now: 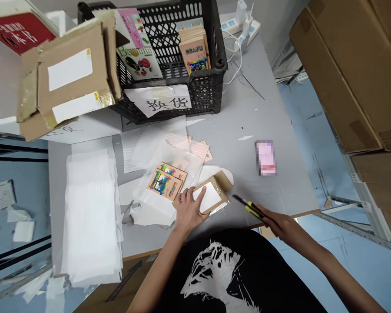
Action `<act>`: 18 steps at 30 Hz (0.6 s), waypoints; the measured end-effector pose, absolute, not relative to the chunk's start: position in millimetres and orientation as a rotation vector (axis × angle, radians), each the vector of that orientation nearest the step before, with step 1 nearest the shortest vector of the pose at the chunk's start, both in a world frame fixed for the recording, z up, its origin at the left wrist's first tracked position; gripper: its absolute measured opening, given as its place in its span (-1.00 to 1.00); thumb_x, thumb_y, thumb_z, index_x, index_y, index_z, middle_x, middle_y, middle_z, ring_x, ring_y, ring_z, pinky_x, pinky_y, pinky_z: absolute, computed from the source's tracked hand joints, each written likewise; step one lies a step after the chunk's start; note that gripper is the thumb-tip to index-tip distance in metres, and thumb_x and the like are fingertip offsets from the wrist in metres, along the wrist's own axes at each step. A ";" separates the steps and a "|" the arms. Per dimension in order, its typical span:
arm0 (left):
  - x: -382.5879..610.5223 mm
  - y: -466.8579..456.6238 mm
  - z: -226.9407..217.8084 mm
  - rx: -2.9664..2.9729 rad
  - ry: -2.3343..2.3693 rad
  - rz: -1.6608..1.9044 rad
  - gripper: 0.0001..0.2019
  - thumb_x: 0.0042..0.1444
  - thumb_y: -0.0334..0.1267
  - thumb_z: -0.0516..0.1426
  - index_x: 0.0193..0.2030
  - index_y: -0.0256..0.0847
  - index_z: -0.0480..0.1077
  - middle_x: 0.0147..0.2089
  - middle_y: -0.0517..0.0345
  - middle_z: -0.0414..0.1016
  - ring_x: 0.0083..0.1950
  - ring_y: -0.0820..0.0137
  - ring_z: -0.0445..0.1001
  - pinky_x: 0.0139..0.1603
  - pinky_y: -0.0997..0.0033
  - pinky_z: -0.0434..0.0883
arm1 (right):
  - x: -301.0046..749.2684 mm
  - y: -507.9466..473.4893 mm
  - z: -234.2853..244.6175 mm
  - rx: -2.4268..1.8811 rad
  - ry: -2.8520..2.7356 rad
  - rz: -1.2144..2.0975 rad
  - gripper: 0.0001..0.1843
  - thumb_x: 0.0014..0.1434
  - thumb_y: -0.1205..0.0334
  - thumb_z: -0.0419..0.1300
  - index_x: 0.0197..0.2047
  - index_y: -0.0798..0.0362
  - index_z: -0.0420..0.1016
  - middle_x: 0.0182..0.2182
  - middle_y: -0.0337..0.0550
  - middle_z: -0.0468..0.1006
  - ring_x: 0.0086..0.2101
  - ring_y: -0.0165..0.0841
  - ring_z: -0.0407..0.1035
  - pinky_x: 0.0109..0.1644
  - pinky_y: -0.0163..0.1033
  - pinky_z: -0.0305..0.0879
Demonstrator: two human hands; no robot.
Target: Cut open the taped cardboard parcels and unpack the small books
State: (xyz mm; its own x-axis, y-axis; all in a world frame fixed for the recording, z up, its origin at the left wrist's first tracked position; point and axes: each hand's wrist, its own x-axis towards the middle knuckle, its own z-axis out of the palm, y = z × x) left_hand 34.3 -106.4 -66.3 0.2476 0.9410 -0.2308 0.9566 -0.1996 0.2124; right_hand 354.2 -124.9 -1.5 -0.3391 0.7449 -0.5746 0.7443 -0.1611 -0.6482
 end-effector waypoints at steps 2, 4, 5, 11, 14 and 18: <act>39.4 -108.0 -62.4 2.176 1.832 -0.045 -0.21 -0.14 0.02 0.23 0.29 -0.05 0.18 0.18 -0.18 0.17 0.14 0.00 0.16 0.12 -0.01 0.09 | 349.4 -123.8 -8.2 -1.977 -2.027 1.323 -0.45 0.33 0.10 -0.19 0.37 -0.16 -0.04 -0.14 -0.09 0.54 -0.27 -0.25 0.47 -0.23 -0.17 0.41; 47.7 -109.6 -57.5 2.083 2.001 -0.014 -0.21 -0.09 0.05 0.20 0.30 -0.08 0.15 0.18 -0.20 0.15 0.14 -0.02 0.15 0.10 -0.03 0.10 | 335.2 -118.4 -27.2 -2.132 -2.082 1.014 -0.43 0.33 0.15 -0.21 0.39 -0.12 -0.10 -0.16 -0.02 0.47 -0.34 -0.25 0.44 -0.29 -0.16 0.40; 52.9 -110.3 -55.5 2.015 2.105 0.001 -0.21 -0.08 0.07 0.19 0.31 -0.10 0.13 0.19 -0.21 0.15 0.15 -0.03 0.14 0.09 -0.04 0.11 | 325.4 -114.3 -40.9 -2.187 -2.129 0.866 -0.43 0.32 0.19 -0.20 0.38 -0.11 -0.08 -0.15 0.02 0.43 -0.35 -0.24 0.42 -0.30 -0.14 0.39; 80.2 -114.6 -58.7 1.791 2.337 -0.014 -0.11 -0.04 0.23 0.11 0.36 -0.19 0.01 0.17 -0.28 0.17 0.11 -0.05 0.18 0.03 -0.07 0.16 | 273.4 -87.3 -129.5 -2.339 -2.236 0.481 -0.32 0.20 0.51 -0.16 0.34 -0.14 0.08 -0.14 0.08 0.34 -0.17 -0.15 0.33 -0.09 -0.04 0.31; 78.2 -118.6 -62.8 1.858 2.269 -0.055 -0.21 0.07 0.21 0.03 0.36 -0.18 0.01 0.17 -0.28 0.19 0.09 -0.02 0.22 -0.01 -0.03 0.22 | 268.6 -83.2 -147.4 -2.273 -2.182 0.504 -0.39 0.23 0.45 -0.13 0.30 -0.12 0.15 -0.09 0.09 0.35 -0.08 -0.11 0.28 0.01 0.05 0.23; 61.2 -119.5 -60.9 1.915 2.074 -0.063 -0.39 0.24 0.01 -0.08 0.38 -0.16 -0.04 0.12 -0.17 0.29 0.03 0.12 0.30 -0.09 0.18 0.32 | 260.7 -89.1 -141.6 -2.149 -1.912 0.665 -0.50 0.29 0.16 -0.10 0.27 0.00 0.19 0.08 0.13 0.27 0.12 -0.04 0.13 0.15 0.16 0.10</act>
